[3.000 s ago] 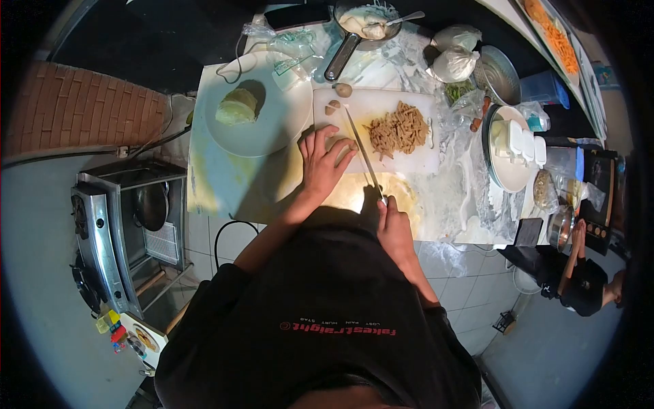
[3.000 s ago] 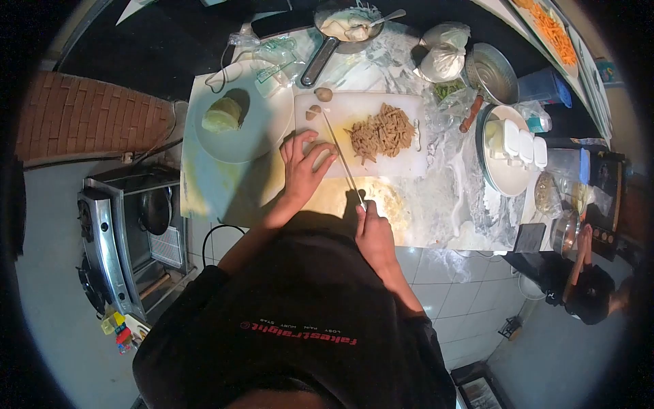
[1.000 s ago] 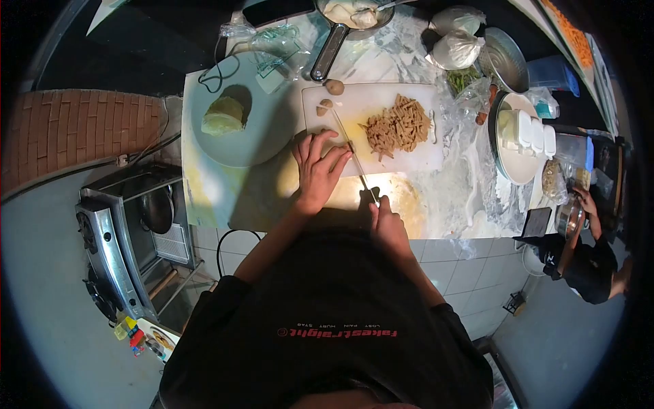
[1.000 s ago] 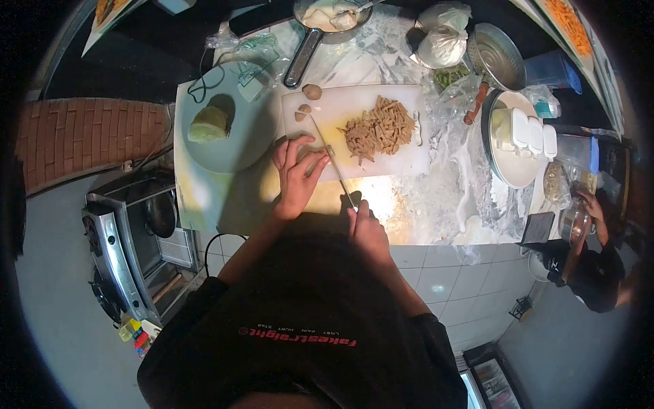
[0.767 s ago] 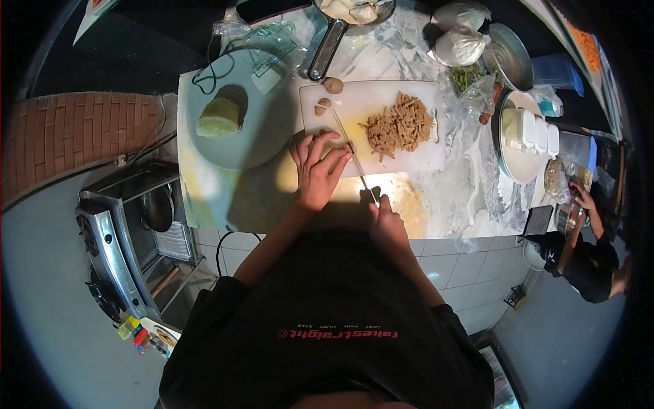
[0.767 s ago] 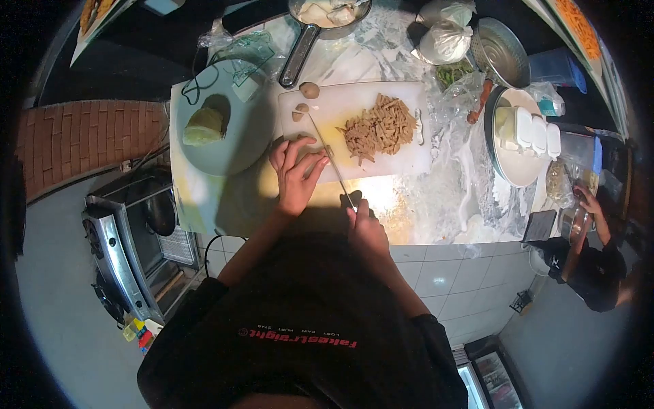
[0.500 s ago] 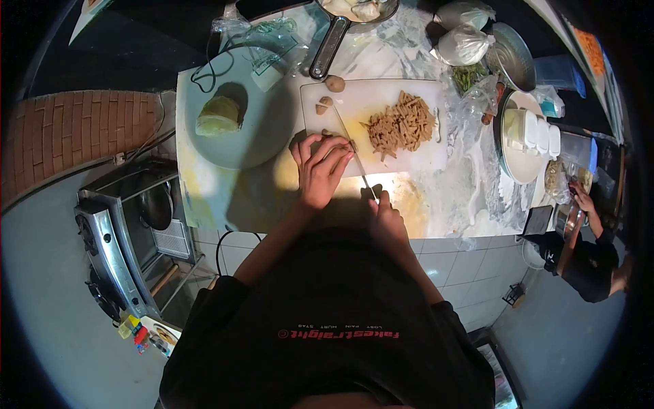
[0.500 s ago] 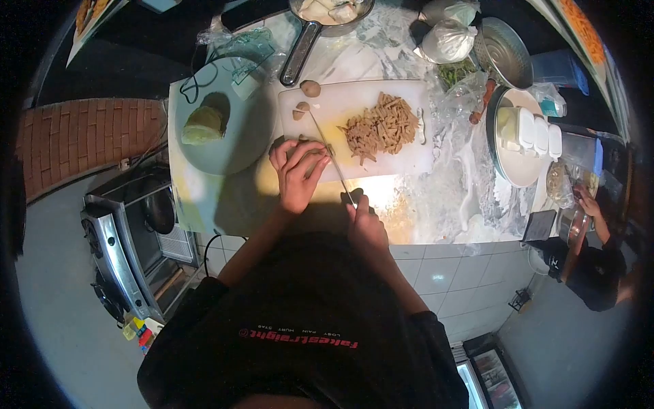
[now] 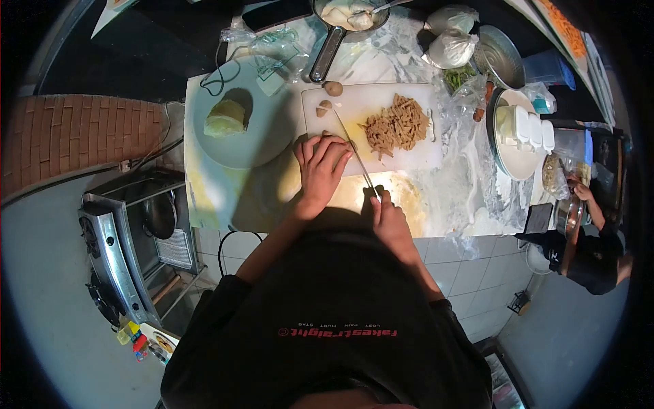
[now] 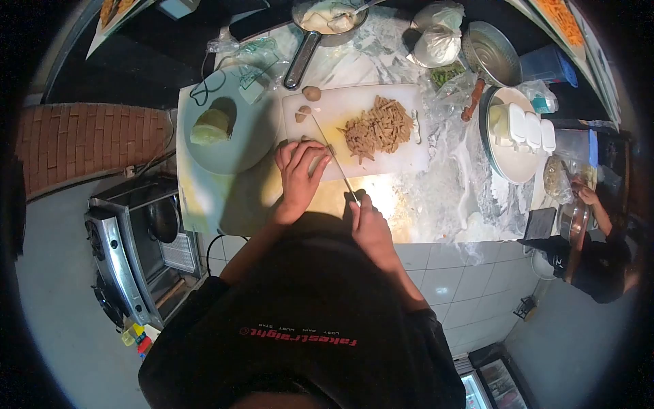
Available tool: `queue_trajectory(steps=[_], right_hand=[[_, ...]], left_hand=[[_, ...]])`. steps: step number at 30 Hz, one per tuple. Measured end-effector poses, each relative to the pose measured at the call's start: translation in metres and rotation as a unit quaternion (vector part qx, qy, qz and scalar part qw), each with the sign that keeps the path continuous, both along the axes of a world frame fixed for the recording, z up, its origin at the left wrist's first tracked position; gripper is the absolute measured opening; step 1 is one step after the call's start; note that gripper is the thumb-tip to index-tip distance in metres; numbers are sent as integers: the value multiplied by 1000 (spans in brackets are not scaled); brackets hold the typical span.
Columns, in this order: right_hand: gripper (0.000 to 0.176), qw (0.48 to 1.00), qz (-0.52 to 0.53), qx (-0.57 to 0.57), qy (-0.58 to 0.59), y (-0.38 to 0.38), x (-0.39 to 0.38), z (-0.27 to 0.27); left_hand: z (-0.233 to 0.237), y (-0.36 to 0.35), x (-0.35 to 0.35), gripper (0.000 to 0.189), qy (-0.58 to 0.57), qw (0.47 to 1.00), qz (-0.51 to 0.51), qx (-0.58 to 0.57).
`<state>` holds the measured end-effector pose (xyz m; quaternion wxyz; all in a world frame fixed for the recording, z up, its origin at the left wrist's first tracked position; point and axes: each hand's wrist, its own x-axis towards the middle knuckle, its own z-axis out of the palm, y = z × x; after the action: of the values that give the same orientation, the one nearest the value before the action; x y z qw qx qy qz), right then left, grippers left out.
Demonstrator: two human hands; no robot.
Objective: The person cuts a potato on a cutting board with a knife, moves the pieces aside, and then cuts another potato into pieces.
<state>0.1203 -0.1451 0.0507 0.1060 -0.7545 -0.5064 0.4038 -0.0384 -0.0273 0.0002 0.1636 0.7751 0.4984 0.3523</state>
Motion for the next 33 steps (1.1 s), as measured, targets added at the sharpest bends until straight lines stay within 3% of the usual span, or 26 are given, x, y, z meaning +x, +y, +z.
queue_trajectory(steps=[12,33], right_hand=[[31,1000,-9,-12,-15,-6,1,32],[30,1000,-16,-13,-2,-6,-6,36]], left_hand=[[-2,-1,-1,17,-8,1000,9,6],[-2,0,-1,17,-18,1000,5,1]])
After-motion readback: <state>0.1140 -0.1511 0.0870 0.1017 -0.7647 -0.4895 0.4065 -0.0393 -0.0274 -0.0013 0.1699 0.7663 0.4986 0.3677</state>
